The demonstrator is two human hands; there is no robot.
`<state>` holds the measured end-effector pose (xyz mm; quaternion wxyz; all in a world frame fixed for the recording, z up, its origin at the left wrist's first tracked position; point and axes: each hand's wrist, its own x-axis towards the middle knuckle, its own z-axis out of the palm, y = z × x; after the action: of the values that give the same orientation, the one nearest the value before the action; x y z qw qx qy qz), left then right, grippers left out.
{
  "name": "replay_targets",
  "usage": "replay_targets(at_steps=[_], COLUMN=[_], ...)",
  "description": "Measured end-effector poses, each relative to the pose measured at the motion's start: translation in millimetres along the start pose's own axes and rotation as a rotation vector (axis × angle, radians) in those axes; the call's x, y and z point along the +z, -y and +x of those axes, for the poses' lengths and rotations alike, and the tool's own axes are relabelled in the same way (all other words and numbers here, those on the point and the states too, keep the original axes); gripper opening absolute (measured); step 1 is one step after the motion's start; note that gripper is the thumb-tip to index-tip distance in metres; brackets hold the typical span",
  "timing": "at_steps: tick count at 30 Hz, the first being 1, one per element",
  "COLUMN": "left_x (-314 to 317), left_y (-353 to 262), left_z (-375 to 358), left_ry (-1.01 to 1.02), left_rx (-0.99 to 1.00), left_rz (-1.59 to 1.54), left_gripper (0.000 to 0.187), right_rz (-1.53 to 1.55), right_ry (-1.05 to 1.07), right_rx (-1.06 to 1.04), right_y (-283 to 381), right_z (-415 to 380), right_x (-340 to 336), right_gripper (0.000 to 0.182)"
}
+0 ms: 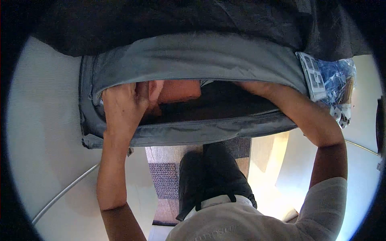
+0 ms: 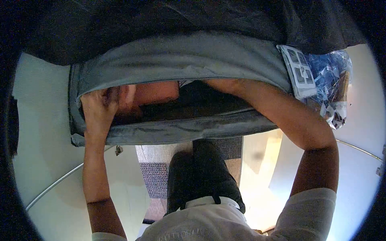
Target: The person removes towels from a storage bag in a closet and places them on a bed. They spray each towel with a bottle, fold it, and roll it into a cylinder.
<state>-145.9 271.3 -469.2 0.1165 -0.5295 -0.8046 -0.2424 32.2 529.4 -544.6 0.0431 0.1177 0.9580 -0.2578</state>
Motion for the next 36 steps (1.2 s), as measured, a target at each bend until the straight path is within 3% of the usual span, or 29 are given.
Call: replay_targets(at_steps=[5,7,8,10,11,17,18,20,23,24,26,27,29,32,36], left_x=[-2.0,-1.4,-0.4,2.5,4.4,8.1,4.9,-6.1,-29.5,-30.6,-30.0,-31.1,-34.3,-29.7,-35.0], left_y=[1.2,1.2,2.1,4.4,5.5,16.6,16.5,13.5,-2.8,-1.1,5.3,7.4,11.1,29.2,33.9], left_z=[-3.1,-2.3,-0.7,0.2,-0.2,-3.0,-4.2,-3.7,-0.2,-2.2,-8.4,-9.3,-11.9,-15.2,-13.3], left_ry=[0.091,0.104,0.103,0.083,0.053,0.062,0.062,0.283,0.437,0.436,0.024,0.020,0.247,0.271,0.180], left_rx=[-0.072,-0.091,-0.114,-0.102,-0.101,-0.122,-0.126,-0.273,-0.304,-0.308,0.040,0.037,-0.178,-0.165,-0.137], left_rz=[0.036,0.025,0.020,-0.005,-0.029,-0.162,-0.159,-0.218,-0.066,-0.062,0.007,0.014,0.054,0.041,0.051], left_gripper=[0.021,0.022,0.023,0.024,0.025,0.024,0.024,0.026,0.029,0.029,0.030,0.030,0.035,0.027,0.021], right_rz=[0.033,-0.477,-0.476,0.489,0.488,0.946,0.979,1.044,1.201,1.281,1.468,1.554,1.673,1.751,1.801], right_ry=[0.125,0.235,0.234,0.226,0.231,0.329,0.348,0.392,0.436,0.438,0.400,0.369,0.298,0.218,0.161], right_rx=[-0.130,-0.628,-0.626,0.030,0.023,-0.616,-0.618,-0.481,-0.136,-0.009,0.266,0.377,0.553,0.689,0.774], right_y=[40.5,52.6,51.4,52.8,59.4,119.9,123.2,124.4,118.5,117.0,113.1,111.7,112.2,110.2,159.2], right_z=[7.3,10.8,15.3,29.0,41.6,111.7,113.7,109.9,97.7,94.2,84.6,81.5,72.6,52.8,16.8], right_x=[5.5,9.3,22.4,55.5,60.8,82.5,79.2,73.8,64.6,60.6,53.0,48.9,41.7,18.1,-39.3], right_gripper=[0.044,0.041,0.041,0.034,0.034,0.029,0.028,0.027,0.026,0.026,0.025,0.025,0.024,0.023,0.020])
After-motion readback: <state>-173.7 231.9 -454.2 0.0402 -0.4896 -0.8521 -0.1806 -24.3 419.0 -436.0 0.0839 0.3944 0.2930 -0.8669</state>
